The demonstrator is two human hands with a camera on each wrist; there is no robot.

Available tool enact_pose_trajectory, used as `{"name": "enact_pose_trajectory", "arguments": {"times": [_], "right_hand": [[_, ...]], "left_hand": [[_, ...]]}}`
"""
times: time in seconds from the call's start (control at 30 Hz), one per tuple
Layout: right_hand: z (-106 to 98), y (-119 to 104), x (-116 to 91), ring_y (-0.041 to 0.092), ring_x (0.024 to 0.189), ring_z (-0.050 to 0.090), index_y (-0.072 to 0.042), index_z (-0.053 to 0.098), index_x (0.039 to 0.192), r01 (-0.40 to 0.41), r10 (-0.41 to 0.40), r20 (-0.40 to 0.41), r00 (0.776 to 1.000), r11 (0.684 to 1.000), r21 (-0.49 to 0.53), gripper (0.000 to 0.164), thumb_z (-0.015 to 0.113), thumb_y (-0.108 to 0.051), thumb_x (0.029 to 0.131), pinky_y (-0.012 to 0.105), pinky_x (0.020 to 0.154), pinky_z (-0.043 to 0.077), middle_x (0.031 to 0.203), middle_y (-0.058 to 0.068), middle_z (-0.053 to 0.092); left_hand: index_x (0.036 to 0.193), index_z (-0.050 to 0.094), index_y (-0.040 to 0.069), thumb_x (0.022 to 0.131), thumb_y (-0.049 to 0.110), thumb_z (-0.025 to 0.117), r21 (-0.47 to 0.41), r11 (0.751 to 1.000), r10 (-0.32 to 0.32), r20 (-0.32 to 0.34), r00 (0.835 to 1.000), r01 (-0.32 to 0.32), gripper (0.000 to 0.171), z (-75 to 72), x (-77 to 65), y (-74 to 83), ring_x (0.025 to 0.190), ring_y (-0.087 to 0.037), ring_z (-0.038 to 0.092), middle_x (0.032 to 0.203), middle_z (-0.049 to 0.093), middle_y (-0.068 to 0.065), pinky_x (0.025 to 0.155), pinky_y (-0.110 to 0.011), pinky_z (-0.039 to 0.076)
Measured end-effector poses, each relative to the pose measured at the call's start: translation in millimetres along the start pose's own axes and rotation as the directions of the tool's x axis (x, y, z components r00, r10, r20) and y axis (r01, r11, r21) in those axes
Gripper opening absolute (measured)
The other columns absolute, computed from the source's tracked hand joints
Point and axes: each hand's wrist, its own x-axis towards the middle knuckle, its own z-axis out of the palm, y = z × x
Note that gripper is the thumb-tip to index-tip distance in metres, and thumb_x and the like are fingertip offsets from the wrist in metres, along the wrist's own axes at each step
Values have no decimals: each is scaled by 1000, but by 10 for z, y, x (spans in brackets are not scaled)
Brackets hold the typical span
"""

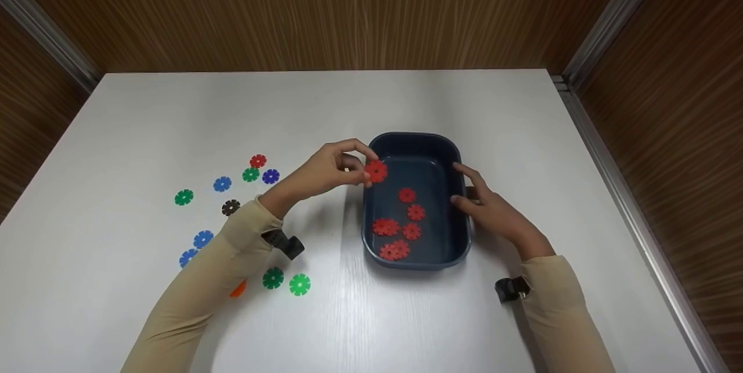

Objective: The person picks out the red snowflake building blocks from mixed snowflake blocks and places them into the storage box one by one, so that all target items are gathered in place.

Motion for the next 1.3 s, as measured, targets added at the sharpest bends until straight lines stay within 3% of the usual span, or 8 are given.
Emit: {"name": "enact_pose_trajectory", "arguments": {"times": [0.17, 0.27, 0.5, 0.63, 0.7, 0.8, 0.93, 1.3], "right_hand": [[-2, -10, -5, 58, 139, 17, -26, 2, 155, 11, -11, -1, 1000, 1000, -7, 67, 44, -29, 103, 71, 105, 24, 159, 27, 0], [-6, -15, -11, 54, 140, 22, -27, 2, 155, 9, -9, 0, 1000, 1000, -12, 67, 44, -29, 103, 64, 105, 30, 159, 25, 4], [-10, -12, -11, 50, 140, 24, -27, 3, 155, 14, -14, -1, 1000, 1000, -10, 66, 44, -28, 103, 55, 105, 32, 160, 23, 6], [-14, -10, -11, 50, 141, 25, -28, 4, 155, 10, -10, -1, 1000, 1000, -19, 66, 44, -29, 103, 34, 101, 37, 160, 20, 6], [-15, -13, -13, 49, 141, 25, -28, 4, 155, 8, -8, 0, 1000, 1000, -22, 66, 44, -29, 103, 30, 100, 36, 161, 19, 6], [-14, -18, -21, 51, 141, 23, -28, 4, 154, 6, -6, 2, 1000, 1000, -6, 66, 44, -29, 103, 43, 105, 36, 161, 20, 5], [-9, -22, -19, 54, 141, 18, -27, 3, 155, 14, -14, 5, 1000, 1000, 15, 67, 44, -27, 103, 68, 106, 24, 161, 20, 1], [-11, -18, -14, 56, 141, 15, -28, 3, 155, 2, -2, 0, 1000, 1000, 19, 68, 45, -28, 102, 72, 106, 20, 161, 19, -1]], "left_hand": [[122, 58, 9, 89, 3, 61, -14, 1000, -5, 33, 999, 6, 33, 95, 45, 4, 90, -16, 69, 90, 72, -13, 81, -28, 52], [121, 58, 8, 88, 1, 61, -34, 999, -4, 32, 999, 5, 33, 139, 62, -1, 88, -16, 69, 87, 72, -14, 84, -32, 54], [121, 59, 8, 88, 2, 64, 36, 999, -24, 46, 999, 22, 34, 209, 82, -17, 86, -12, 70, 93, 74, -16, 77, -21, 51], [124, 59, 7, 89, 5, 64, 99, 995, -19, 66, 998, 12, 35, 210, 79, -28, 92, -14, 69, 100, 73, -16, 78, -19, 50], [124, 60, 5, 90, 6, 63, 116, 993, -6, 67, 998, -2, 35, 199, 80, -40, 93, -14, 68, 102, 72, -16, 77, -19, 49], [123, 60, 5, 90, 6, 62, 134, 991, 5, 63, 998, -13, 33, 177, 76, -52, 91, -14, 66, 103, 70, -15, 74, -19, 48], [122, 61, 7, 90, 7, 61, 134, 991, -2, 52, 999, -5, 32, 146, 62, -54, 88, -11, 64, 103, 69, -13, 70, -24, 49], [116, 62, 4, 88, 6, 65, 120, 992, 26, 32, 999, -30, 28, 66, 29, -23, 89, -11, 63, 100, 67, -11, 79, -20, 50]]}}
